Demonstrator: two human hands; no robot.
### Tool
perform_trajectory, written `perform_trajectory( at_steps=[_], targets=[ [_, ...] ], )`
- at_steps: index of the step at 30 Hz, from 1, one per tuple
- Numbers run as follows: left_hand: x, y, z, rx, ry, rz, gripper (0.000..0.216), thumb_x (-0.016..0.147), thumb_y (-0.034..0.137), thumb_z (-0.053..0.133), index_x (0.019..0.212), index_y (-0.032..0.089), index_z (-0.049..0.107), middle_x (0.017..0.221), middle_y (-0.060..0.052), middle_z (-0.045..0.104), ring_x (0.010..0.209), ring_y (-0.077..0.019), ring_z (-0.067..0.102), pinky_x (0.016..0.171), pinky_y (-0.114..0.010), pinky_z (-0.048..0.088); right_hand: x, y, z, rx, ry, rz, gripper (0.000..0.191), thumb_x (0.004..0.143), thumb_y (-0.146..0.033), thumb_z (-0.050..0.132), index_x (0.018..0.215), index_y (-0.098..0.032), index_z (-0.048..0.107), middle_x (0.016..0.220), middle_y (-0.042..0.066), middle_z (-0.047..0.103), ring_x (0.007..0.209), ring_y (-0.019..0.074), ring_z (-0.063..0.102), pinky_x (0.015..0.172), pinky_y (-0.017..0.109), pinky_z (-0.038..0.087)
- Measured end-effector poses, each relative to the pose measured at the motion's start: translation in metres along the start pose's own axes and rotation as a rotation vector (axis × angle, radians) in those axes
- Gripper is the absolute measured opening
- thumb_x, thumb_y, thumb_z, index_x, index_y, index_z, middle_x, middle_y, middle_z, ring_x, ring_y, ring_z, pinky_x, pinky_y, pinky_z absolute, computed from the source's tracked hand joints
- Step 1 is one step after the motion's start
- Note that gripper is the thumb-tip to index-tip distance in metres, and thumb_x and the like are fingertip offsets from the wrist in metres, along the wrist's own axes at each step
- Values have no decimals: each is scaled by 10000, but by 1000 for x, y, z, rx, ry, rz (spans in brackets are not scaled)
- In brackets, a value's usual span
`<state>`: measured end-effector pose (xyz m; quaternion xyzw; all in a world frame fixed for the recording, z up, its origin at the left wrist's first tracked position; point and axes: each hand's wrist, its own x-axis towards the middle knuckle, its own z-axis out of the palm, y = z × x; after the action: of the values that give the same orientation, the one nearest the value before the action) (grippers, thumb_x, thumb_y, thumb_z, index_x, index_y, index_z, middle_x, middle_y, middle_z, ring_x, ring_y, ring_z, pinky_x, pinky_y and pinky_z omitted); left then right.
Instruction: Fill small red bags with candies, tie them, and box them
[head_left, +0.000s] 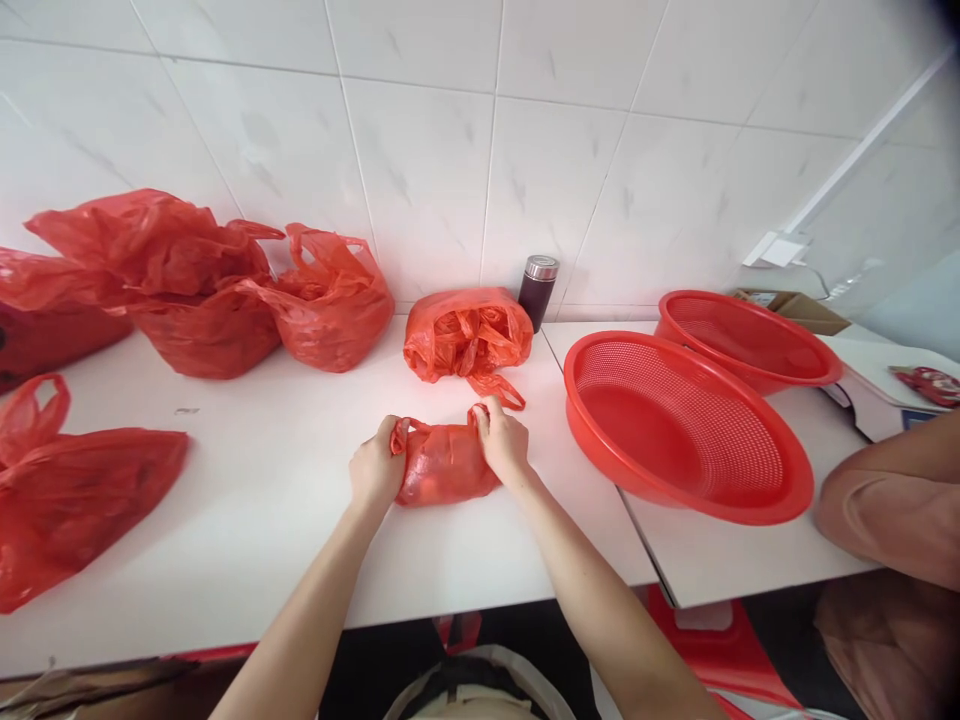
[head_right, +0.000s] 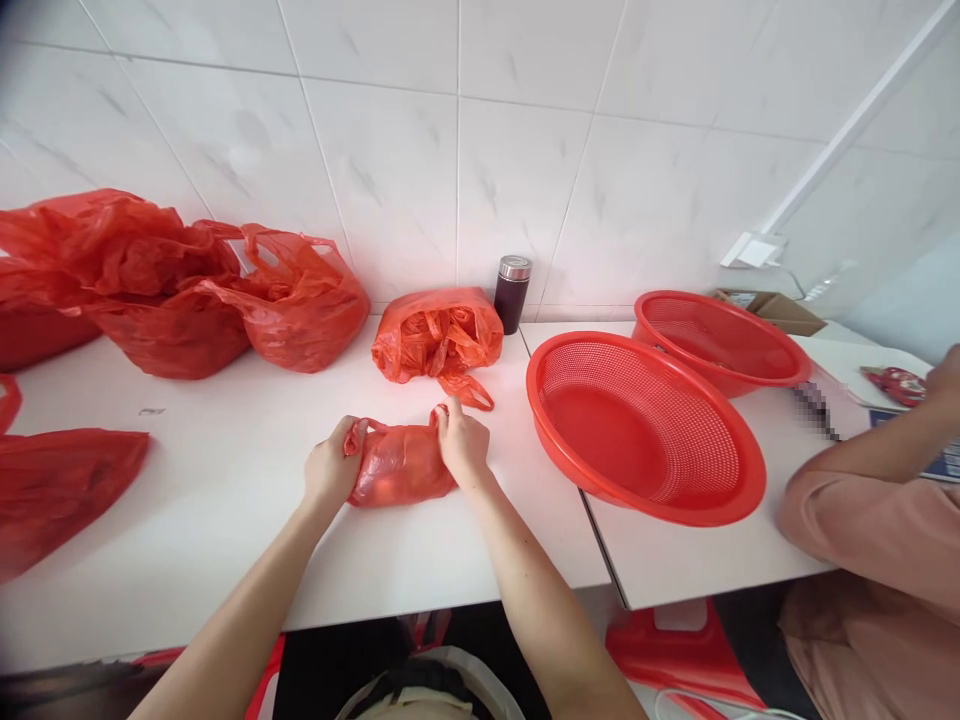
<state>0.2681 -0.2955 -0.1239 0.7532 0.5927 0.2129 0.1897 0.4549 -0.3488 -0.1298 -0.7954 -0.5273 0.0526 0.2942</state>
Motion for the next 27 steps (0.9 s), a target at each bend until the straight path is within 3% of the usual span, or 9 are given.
perform_trajectory(
  at_steps=[3, 8, 12, 17, 20, 23, 27],
  targets=[
    [4, -7, 1, 119, -61, 15, 234, 895, 345, 403, 976, 327, 621, 799, -47, 716, 707, -254, 637, 577, -305, 342, 6, 12, 3, -45, -22, 11, 243, 1009, -350, 350, 1063, -246, 563, 795, 8, 694, 700, 165, 622, 577, 249, 270],
    [4, -9, 4, 219, -97, 78, 310, 843, 227, 434, 1055, 324, 637, 973, -65, 724, 794, -272, 649, 635, -331, 370, 8, 17, 14, -83, -56, 27, 208, 985, -333, 413, 1015, -236, 594, 803, 18, 689, 706, 167, 609, 591, 255, 286],
    [3, -11, 6, 226, -63, 117, 344, 844, 188, 426, 1089, 277, 651, 1017, -90, 701, 927, -293, 628, 830, -401, 382, 8, 19, 15, -73, -43, 40, 209, 972, -337, 436, 985, -224, 612, 865, 49, 682, 814, 184, 606, 647, 260, 335],
    [3, -6, 5, 140, -34, 74, 405, 961, 399, 295, 1083, 268, 659, 1101, -91, 686, 1034, -286, 601, 925, -417, 372, 4, 12, 5, 13, -32, 47, 292, 983, -415, 389, 1103, -228, 579, 1056, 50, 671, 966, 179, 600, 760, 266, 406],
    [4, 4, 5, 85, -39, 67, 500, 971, 507, 205, 1145, 286, 618, 1112, -75, 691, 1041, -275, 612, 899, -398, 400, -1, 2, 4, 58, -34, 17, 533, 898, -582, 477, 1281, -211, 485, 1155, 79, 635, 1057, 216, 573, 833, 303, 428],
    [4, 13, 9, 69, -63, 97, 485, 897, 614, 370, 1148, 274, 609, 1102, -92, 688, 1040, -307, 605, 896, -418, 396, -7, -5, 11, 51, -30, -34, 683, 788, -587, 631, 1315, -182, 476, 1094, 103, 638, 1036, 264, 563, 866, 357, 427],
    [5, 13, 16, 48, -100, 107, 362, 868, 526, 488, 1050, 249, 633, 1043, -92, 700, 973, -294, 626, 890, -421, 396, -8, -3, 18, 104, -48, -45, 553, 795, -456, 674, 1256, -194, 517, 1059, 82, 646, 987, 240, 585, 883, 361, 428]
  ],
)
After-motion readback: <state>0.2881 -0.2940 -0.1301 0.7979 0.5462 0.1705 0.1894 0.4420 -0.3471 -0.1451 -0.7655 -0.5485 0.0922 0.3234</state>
